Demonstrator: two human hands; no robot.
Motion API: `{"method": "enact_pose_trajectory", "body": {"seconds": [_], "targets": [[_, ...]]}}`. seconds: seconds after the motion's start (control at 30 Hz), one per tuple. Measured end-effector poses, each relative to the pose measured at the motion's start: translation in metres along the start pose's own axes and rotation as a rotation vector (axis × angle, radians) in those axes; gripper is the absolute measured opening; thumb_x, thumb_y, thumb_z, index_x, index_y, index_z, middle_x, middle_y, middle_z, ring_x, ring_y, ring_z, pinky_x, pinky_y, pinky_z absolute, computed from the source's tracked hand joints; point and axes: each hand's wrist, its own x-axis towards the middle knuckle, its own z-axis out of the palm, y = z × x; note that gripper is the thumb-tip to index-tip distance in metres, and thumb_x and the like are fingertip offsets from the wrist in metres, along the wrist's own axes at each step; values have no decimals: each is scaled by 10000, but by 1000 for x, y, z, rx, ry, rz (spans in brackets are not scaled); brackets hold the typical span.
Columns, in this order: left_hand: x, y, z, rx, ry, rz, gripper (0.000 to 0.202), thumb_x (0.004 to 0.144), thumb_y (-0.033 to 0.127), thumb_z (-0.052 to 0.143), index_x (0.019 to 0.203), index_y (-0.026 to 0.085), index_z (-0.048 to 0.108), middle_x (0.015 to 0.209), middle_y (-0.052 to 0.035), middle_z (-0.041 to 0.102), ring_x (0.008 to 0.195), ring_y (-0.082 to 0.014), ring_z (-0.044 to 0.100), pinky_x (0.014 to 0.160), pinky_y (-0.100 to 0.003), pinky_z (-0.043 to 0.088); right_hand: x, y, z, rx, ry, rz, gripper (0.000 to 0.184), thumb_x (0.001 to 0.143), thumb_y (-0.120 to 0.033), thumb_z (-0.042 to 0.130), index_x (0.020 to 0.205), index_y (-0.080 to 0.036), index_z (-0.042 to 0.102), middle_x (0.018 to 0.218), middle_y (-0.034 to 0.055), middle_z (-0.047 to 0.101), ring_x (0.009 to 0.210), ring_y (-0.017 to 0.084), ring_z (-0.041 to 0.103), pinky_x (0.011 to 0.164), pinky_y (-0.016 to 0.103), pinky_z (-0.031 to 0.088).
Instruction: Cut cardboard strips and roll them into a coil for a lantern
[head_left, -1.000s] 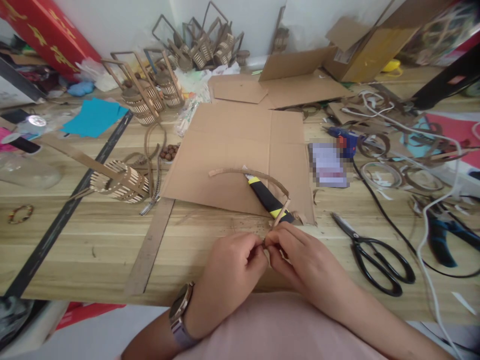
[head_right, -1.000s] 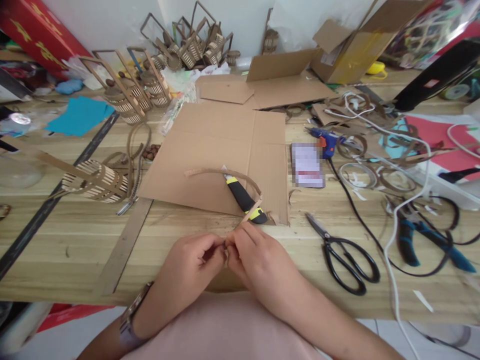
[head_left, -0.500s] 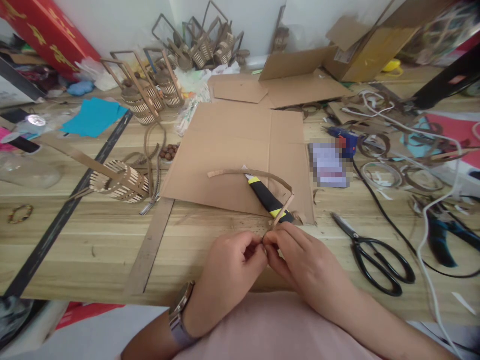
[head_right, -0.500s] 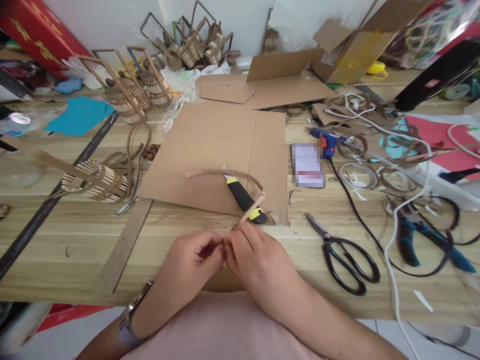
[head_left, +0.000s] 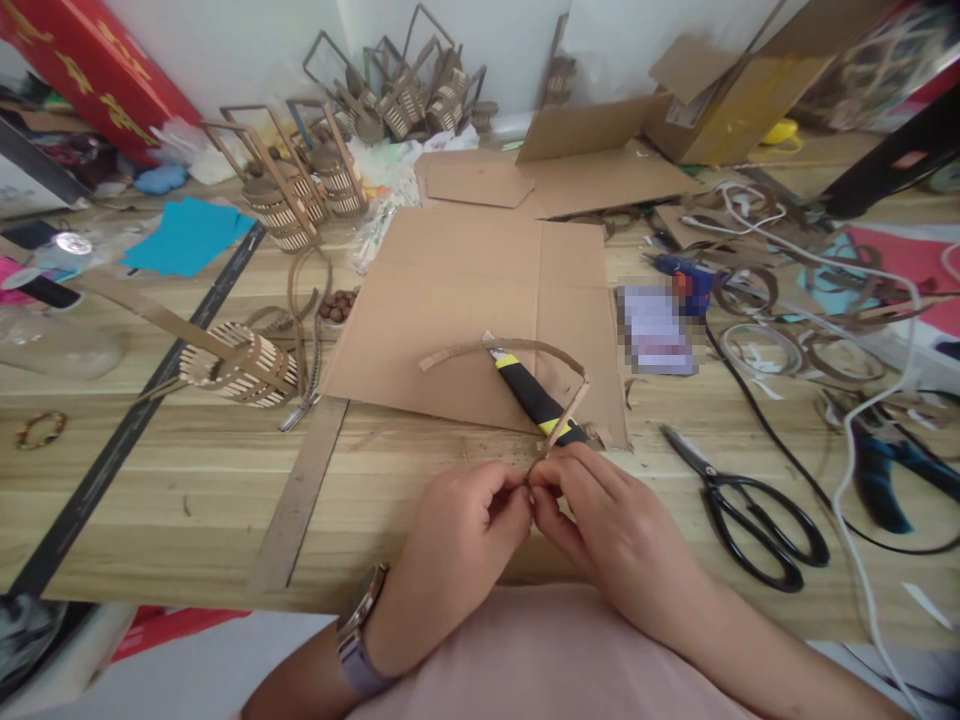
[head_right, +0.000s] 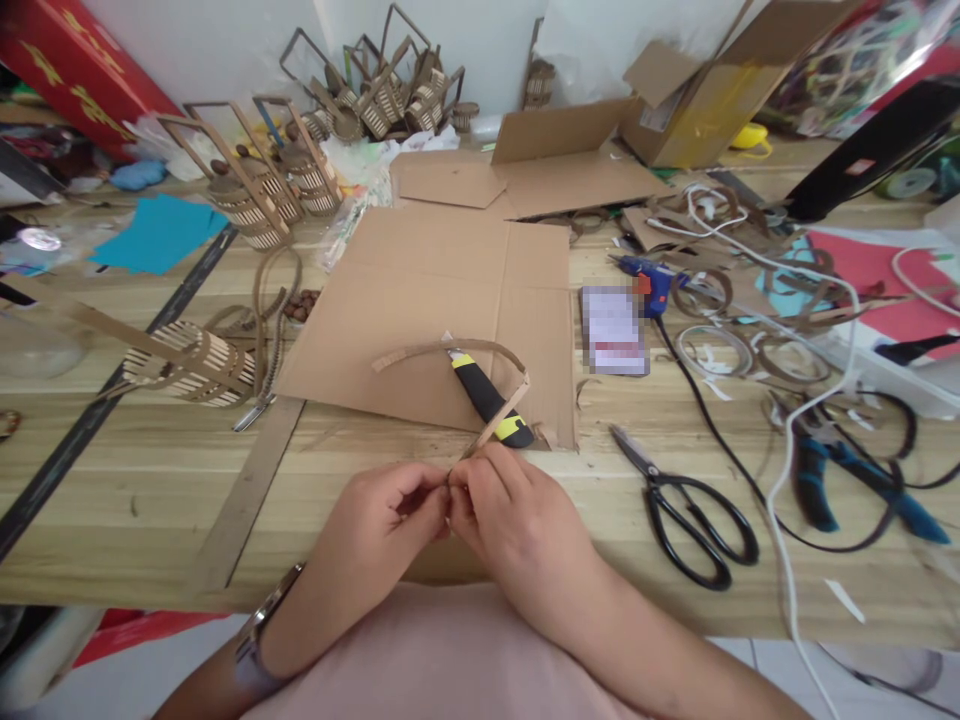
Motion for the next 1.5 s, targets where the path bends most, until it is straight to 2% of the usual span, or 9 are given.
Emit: {"method": "enact_pose_trajectory", "body": {"seconds": [0.13, 0.27, 0.53, 0.77, 1.03, 1.27, 1.5], "targets": [[1, -1, 2, 19, 23, -10, 216, 825, 171, 510, 610, 192, 516, 573, 37, 555, 560, -116, 491, 539, -231, 321, 2, -1, -1, -9, 7, -28, 249, 954, -95, 418, 770, -194, 554, 671, 16, 593, 593, 132, 577, 530, 251, 487], [1, 0, 2, 46, 18, -37, 179, 801, 167, 506, 625, 191, 526, 582, 34, 557, 563, -119, 487, 545, -236, 313, 2, -2, -1, -15, 2, -45, 281, 964, -94, 402, 745, -200, 542, 661, 13, 573, 589, 134, 564, 524, 250, 468], [1, -1, -1, 43, -18, -13, 189, 810, 170, 500, 622, 189, 511, 587, 33, 547, 574, -118, 481, 558, -238, 313, 2, 0, -5, 161, -76, 39, 216, 930, -91, 425, 776, -201, 530, 709, 27, 599, 605, 135, 580, 529, 242, 487], [0, 1, -2, -51, -14, -19, 181, 837, 183, 493, 702, 185, 613, 636, 25, 617, 601, -122, 537, 570, -229, 355, 3, -2, -11, 124, 41, 2, 193, 947, -104, 464, 844, -200, 596, 723, 17, 653, 631, 129, 628, 585, 253, 522], [-1, 1, 0, 8, -18, 12, 192, 836, 168, 510, 649, 185, 548, 610, 35, 567, 594, -116, 502, 575, -236, 327, 5, -2, -10, 29, 41, -46, 241, 942, -85, 431, 776, -199, 563, 664, 7, 612, 583, 128, 596, 555, 252, 488], [1, -1, 2, 29, -18, -15, 182, 808, 146, 517, 630, 183, 519, 590, 42, 530, 577, -108, 466, 564, -235, 303, 4, -1, -7, 72, -16, -25, 218, 922, -71, 445, 767, -199, 529, 674, 15, 585, 581, 132, 566, 532, 239, 455], [1, -3, 2, -10, -48, -6, 192, 822, 162, 516, 631, 181, 512, 589, 48, 524, 571, -99, 456, 548, -227, 300, 4, 0, -10, 205, -64, 36, 197, 898, -70, 448, 777, -214, 507, 679, -1, 571, 552, 119, 524, 489, 223, 431]]}}
